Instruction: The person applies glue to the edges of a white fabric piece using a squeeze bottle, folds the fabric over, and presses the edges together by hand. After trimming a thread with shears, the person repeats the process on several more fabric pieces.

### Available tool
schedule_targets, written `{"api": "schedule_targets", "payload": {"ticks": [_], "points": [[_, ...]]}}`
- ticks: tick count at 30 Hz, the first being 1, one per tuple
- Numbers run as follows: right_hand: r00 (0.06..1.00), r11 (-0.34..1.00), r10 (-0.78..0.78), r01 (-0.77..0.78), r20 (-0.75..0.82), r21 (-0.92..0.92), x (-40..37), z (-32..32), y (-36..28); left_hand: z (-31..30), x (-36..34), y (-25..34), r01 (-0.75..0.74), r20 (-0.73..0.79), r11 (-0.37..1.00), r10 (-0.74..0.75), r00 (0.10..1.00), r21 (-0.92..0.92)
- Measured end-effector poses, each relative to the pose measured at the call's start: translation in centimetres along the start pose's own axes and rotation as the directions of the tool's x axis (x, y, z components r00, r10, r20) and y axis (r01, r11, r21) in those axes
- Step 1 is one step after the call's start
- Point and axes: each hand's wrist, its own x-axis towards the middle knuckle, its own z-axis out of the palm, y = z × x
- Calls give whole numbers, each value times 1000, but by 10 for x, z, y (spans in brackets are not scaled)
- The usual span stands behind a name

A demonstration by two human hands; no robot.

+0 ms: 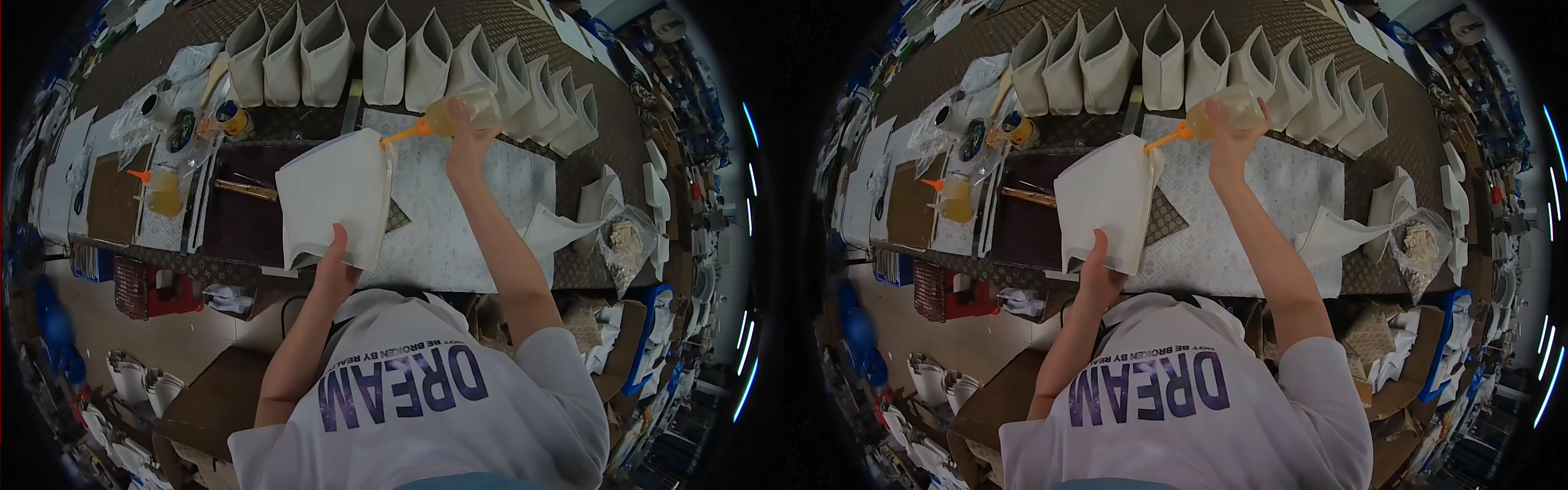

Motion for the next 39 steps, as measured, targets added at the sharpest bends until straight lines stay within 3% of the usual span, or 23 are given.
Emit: {"api": "schedule_targets", "payload": {"ticks": [5, 11, 14, 16, 20, 23, 25, 26, 28, 29, 30, 31, 32, 34, 36, 39], "points": [[995, 996, -77, 73, -70, -46, -20, 15, -19, 3, 1, 3, -17, 5, 999, 17, 1000, -27], [980, 966, 200, -200, 16, 161, -32, -19, -15, 15, 3, 7, -15, -38, 1000, 14, 999, -15], [969, 968, 236, -227, -76, 109, -55, -20, -28, 19, 7, 8, 3, -23, 1000, -3, 1000, -14], [970, 968, 243, -240, -31, 79, -68, -26, -33, 26, 7, 9, 16, -55, 1000, -17, 998, -21], [957, 963, 268, -271, 114, 9, -94, -41, -45, 22, 21, 1, -46, 106, 998, 49, 993, -30], [968, 981, 184, -171, 170, -92, -119, -35, -68, 23, 24, 1, -70, 196, 998, 69, 978, 2], [941, 964, 267, -263, 206, -49, -123, -42, -67, 27, 21, 9, -61, 200, 998, 55, 978, 23], [924, 951, 304, -307, 231, -23, -122, -45, -67, 29, 19, 13, -55, 219, 997, 65, 974, -49], [888, 873, 414, -449, 200, 188, -106, -44, -78, 34, 13, 28, -69, 256, 980, 116, 960, -185], [860, 807, 465, -510, 210, 298, -95, -41, -85, 25, 17, 37, -269, 383, 960, 219, 897, 83], [867, 803, 455, -498, 203, 327, -83, -39, -91, 7, 27, 45, -480, 520, 818, 273, 809, 317], [874, 799, 444, -485, 195, 356, -73, -36, -97, -3, 30, 58, -659, 648, 571, 267, 713, 490], [894, 809, 410, -448, 182, 381, -63, -33, -101, 5, 15, 66, -669, 617, 500, 296, 729, 550], [927, 831, 350, -375, 137, 410, -50, -26, -109, 7, 5, 78, -681, 607, 206, 326, 725, 703], [938, 839, 305, -347, 166, 420, -41, -13, -118, 10, 7, 97, -585, 504, 211, 336, 796, 783], [951, 864, 244, -303, 192, 402, -30, 7, -133, 16, 19, 118, -711, 525, 38, 647, 553, 702]]}}
